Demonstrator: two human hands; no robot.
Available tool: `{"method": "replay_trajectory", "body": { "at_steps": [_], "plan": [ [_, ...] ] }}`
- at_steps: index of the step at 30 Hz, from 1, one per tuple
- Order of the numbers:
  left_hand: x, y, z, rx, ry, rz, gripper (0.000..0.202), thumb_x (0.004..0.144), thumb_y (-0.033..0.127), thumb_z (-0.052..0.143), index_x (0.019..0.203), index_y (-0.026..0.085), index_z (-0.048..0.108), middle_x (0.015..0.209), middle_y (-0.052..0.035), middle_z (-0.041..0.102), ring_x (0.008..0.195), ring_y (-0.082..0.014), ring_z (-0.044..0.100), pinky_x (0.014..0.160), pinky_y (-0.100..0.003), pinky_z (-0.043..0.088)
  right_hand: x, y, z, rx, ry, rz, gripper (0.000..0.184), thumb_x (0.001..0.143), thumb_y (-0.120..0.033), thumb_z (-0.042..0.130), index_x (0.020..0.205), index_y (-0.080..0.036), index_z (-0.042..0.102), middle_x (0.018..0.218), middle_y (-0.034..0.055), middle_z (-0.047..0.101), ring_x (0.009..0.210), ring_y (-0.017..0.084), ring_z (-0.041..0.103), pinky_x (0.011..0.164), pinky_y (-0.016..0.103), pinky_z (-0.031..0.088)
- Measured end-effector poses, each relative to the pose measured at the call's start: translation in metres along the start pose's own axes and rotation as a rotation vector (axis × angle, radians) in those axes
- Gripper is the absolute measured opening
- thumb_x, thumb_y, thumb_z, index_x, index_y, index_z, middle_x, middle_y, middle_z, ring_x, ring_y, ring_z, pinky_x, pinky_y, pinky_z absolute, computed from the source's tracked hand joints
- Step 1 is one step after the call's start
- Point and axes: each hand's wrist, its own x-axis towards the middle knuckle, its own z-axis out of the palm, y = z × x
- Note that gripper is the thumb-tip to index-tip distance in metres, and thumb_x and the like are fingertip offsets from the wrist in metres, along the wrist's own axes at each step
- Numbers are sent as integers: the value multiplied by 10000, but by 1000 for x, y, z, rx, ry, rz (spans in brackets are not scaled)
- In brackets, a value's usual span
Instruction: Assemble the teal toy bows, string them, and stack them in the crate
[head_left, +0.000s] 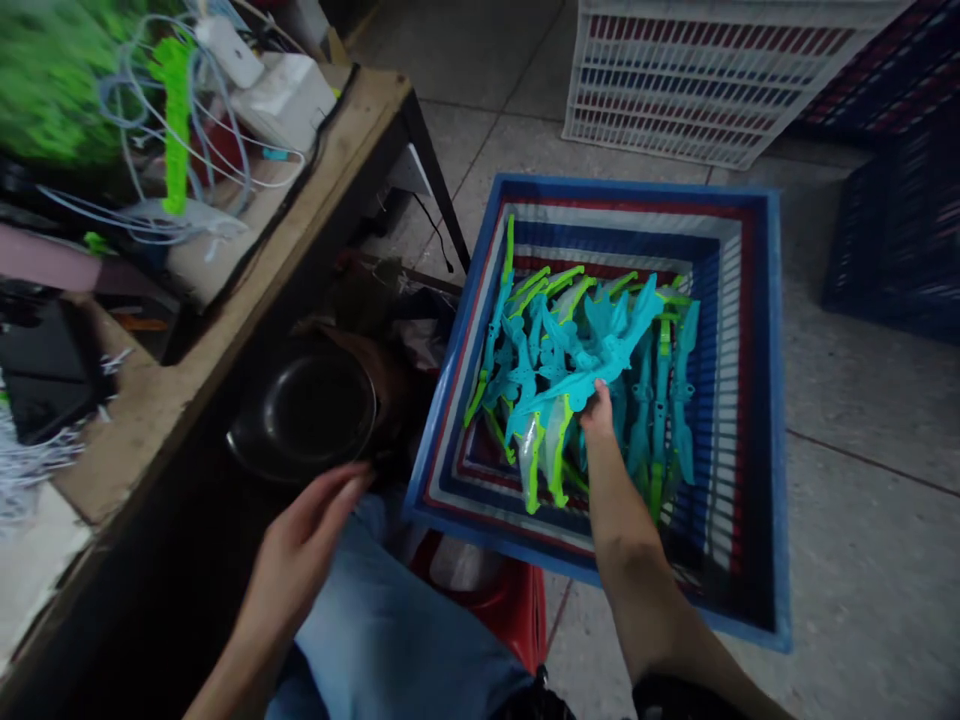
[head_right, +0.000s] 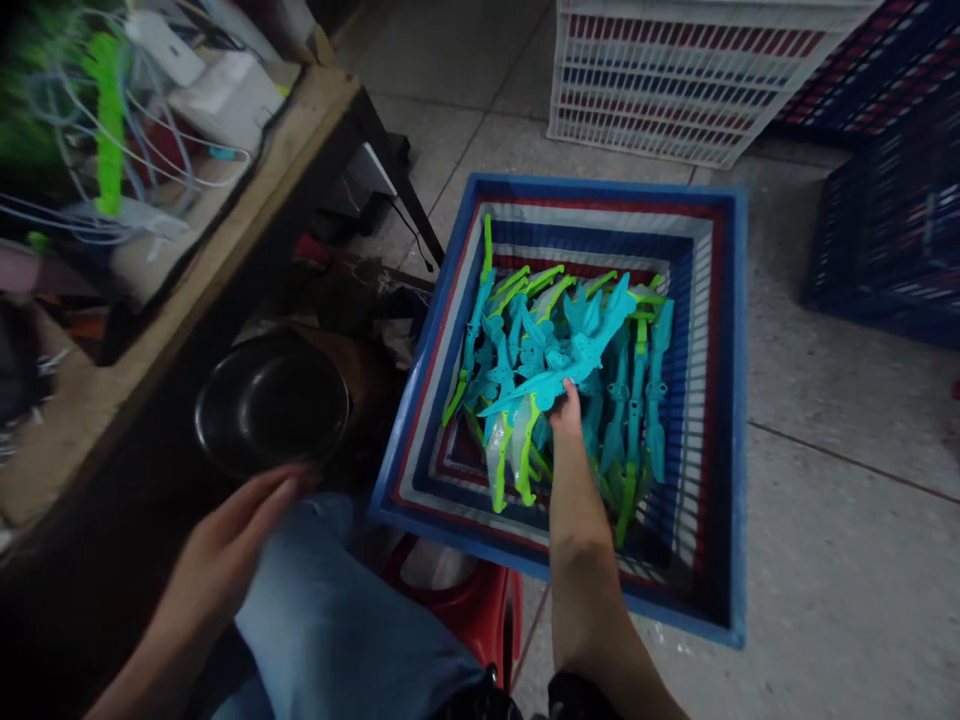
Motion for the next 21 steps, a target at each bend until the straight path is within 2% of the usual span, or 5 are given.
{"method": "replay_trajectory", "body": {
  "at_steps": [4, 6, 9, 16, 21],
  "plan": [
    [78, 98, 86, 125, -285, 439, 592, 817, 516, 501, 1300, 174, 477, 1383, -94, 472, 1307, -246, 391, 1081, -384, 327, -52, 13, 23, 47, -103, -19, 394, 668, -475, 604, 964, -214, 593, 946, 21, 700, 928, 178, 644, 928, 374, 469],
    [96, 129, 119, 311, -504, 450, 736, 794, 558, 519, 1383, 146, 362, 1427, -137, 405, 1336, -285, 341, 1070, -411, 322, -82, 10, 36, 72, -171, -31, 414, 646, -484, 629, 960, -216, 603, 982, 35, 697, 958, 189, 637, 949, 388, 455],
    [100, 152, 123, 491, -741, 410, 897, 758, 627, 515, 1436, 116, 226, 1387, -189, 439, 1261, -334, 436, 970, -410, 406, -126, -5, 64, 105, -251, -76, 435, 598, -454, 676, 960, -220, 617, 1009, 38, 694, 956, 195, 636, 946, 395, 457],
    [56, 172, -38, 416, -809, 633, 840, 666, 504, 677, 1345, 124, 361, 1292, -115, 550, 1077, -248, 575, 848, -258, 440, -252, -35, 161, 115, -431, -33, 465, 590, -414, 711, 1019, -253, 631, 1064, 22, 676, 1048, 202, 596, 957, 410, 448],
    [-51, 124, -156, 478, -750, 328, 673, 683, 433, 685, 1252, 156, 459, 1085, -89, 666, 901, -229, 634, 739, -245, 450, -398, 12, 175, -54, -785, 368, 456, 626, -489, 728, 1035, -312, 633, 1124, -9, 654, 1128, 207, 549, 1036, 442, 384]
  ]
}}
